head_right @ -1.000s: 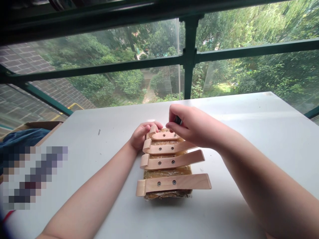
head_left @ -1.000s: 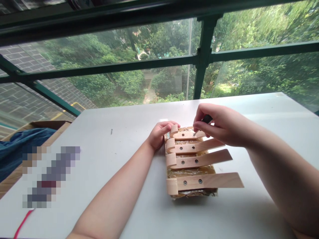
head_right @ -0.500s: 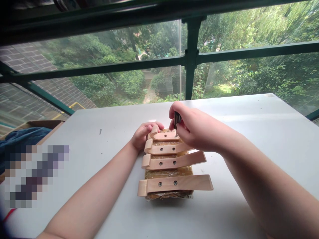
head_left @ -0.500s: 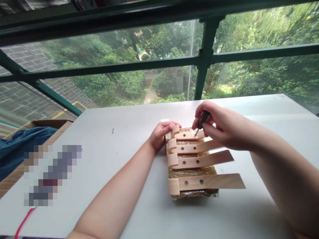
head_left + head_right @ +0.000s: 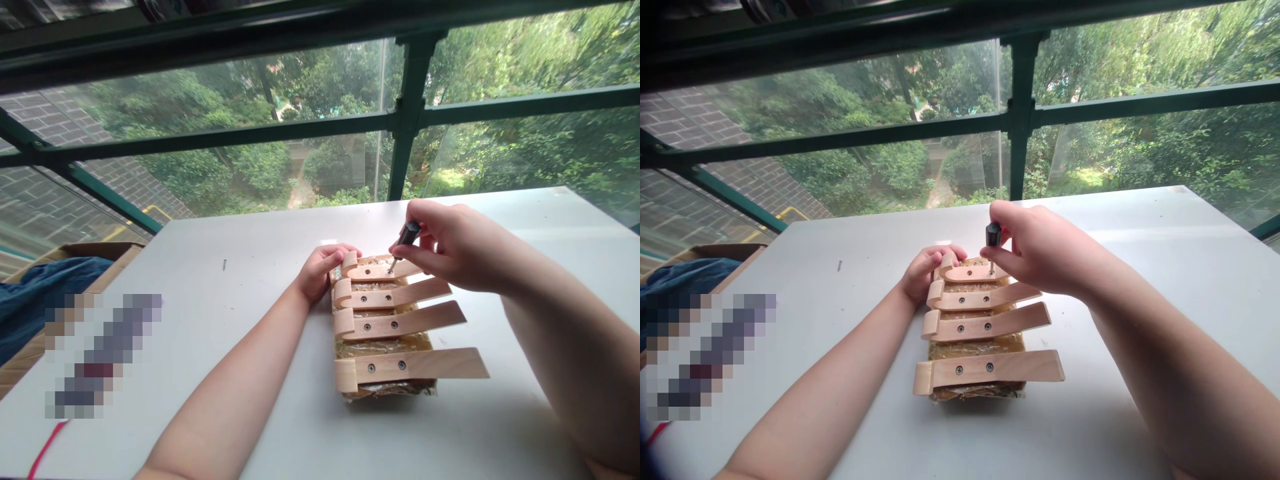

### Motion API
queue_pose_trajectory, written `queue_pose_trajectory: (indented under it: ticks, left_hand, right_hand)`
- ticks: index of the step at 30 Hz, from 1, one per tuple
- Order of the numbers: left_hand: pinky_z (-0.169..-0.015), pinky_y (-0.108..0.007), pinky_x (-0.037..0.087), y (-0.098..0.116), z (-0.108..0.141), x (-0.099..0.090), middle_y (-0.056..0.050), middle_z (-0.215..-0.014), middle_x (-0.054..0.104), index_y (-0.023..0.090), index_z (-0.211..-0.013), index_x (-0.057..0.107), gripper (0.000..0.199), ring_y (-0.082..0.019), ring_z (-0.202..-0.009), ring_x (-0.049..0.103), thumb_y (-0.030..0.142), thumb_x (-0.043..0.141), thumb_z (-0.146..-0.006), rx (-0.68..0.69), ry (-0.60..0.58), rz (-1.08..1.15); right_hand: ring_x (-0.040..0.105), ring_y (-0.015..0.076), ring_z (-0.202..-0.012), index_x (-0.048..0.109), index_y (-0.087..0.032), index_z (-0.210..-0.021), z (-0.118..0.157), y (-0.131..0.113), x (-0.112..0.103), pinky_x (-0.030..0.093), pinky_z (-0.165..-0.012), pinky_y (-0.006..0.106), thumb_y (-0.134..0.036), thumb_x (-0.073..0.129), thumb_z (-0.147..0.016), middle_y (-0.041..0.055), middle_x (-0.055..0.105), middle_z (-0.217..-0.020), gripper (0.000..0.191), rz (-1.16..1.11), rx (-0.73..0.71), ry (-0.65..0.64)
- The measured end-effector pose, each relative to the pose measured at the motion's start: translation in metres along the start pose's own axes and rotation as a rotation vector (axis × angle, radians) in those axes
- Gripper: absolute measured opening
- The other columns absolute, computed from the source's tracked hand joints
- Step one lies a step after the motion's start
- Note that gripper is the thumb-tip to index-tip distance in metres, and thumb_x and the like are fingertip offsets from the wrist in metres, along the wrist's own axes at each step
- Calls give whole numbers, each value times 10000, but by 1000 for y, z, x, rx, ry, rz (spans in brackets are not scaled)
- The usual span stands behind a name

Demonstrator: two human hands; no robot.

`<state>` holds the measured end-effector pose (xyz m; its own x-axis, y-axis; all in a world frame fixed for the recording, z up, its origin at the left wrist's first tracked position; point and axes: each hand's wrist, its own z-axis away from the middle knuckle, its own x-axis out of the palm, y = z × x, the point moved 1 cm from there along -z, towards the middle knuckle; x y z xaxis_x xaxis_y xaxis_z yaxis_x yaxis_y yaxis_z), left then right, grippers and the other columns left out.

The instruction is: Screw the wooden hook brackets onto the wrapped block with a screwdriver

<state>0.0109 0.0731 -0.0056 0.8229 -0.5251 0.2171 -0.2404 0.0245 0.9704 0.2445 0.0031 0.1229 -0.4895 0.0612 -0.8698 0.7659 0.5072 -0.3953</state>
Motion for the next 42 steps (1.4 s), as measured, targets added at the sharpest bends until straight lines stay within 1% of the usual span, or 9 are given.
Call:
queue_pose_trajectory:
  ticks: [5,7,10,15,20,24,29,36,42]
  left_hand:
    - [-770,-329,499,-1,0,0,-110,-1010,684,127,-791,734,408,-207,-800,628,532,705,-757,8,-12,5]
    - [-768,-331,500,0,0,0,-110,-1006,684,127,-785,733,410,-210,-803,628,535,706,-756,5,-9,4]
    - [-762,-333,501,0,0,0,-113,-977,689,127,-778,733,422,-217,-801,628,548,719,-738,-5,1,3]
    - [-759,-324,502,1,0,3,-112,-1016,686,131,-782,741,430,-207,-794,627,556,728,-724,10,12,11]
    - [-757,-326,502,1,1,3,-108,-1019,683,129,-806,748,435,-205,-791,627,556,727,-726,12,11,11]
    - [-760,-319,499,1,1,2,-105,-1021,679,124,-802,741,419,-196,-788,625,538,715,-745,9,-3,5]
    - [-762,-322,500,0,1,2,-108,-1028,681,128,-792,742,422,-200,-790,628,546,715,-739,9,4,3]
    - [-789,-328,503,0,0,1,-110,-1036,671,127,-759,730,417,-218,-835,631,543,713,-743,16,1,-7]
    - [-783,-314,500,-1,0,1,-105,-1040,660,119,-795,734,412,-202,-821,626,529,704,-760,18,-24,8]
  right_hand:
    - [550,142,-629,514,-223,-842,-2,1,2,379,-562,268,-337,632,-836,-7,635,-734,164,-16,6,10]
    - [552,140,-616,558,-225,-919,-3,1,3,382,-561,264,-320,629,-836,-13,624,-715,145,-20,7,5]
    - [574,147,-613,603,-240,-1043,-2,3,2,397,-575,266,-301,635,-830,-15,634,-705,223,-42,13,-8]
    - [636,168,-705,646,-221,-860,0,5,-1,448,-648,281,-280,630,-828,27,716,-816,69,-123,3,-68]
    - [645,176,-727,678,-225,-885,2,2,-2,464,-664,293,-255,617,-824,30,737,-867,92,-117,11,-112]
    - [637,180,-721,652,-225,-851,3,1,-1,468,-656,303,-258,614,-822,30,731,-857,58,-102,31,-134]
    - [632,177,-713,611,-233,-885,2,0,1,478,-643,301,-253,589,-835,18,709,-826,58,-141,59,-123]
    - [629,175,-716,580,-236,-960,5,-6,-1,472,-624,292,-172,585,-785,25,711,-888,186,-93,50,-174]
    - [624,189,-780,578,-238,-965,5,-5,0,465,-656,305,-291,534,-886,35,703,-929,106,-20,43,-146]
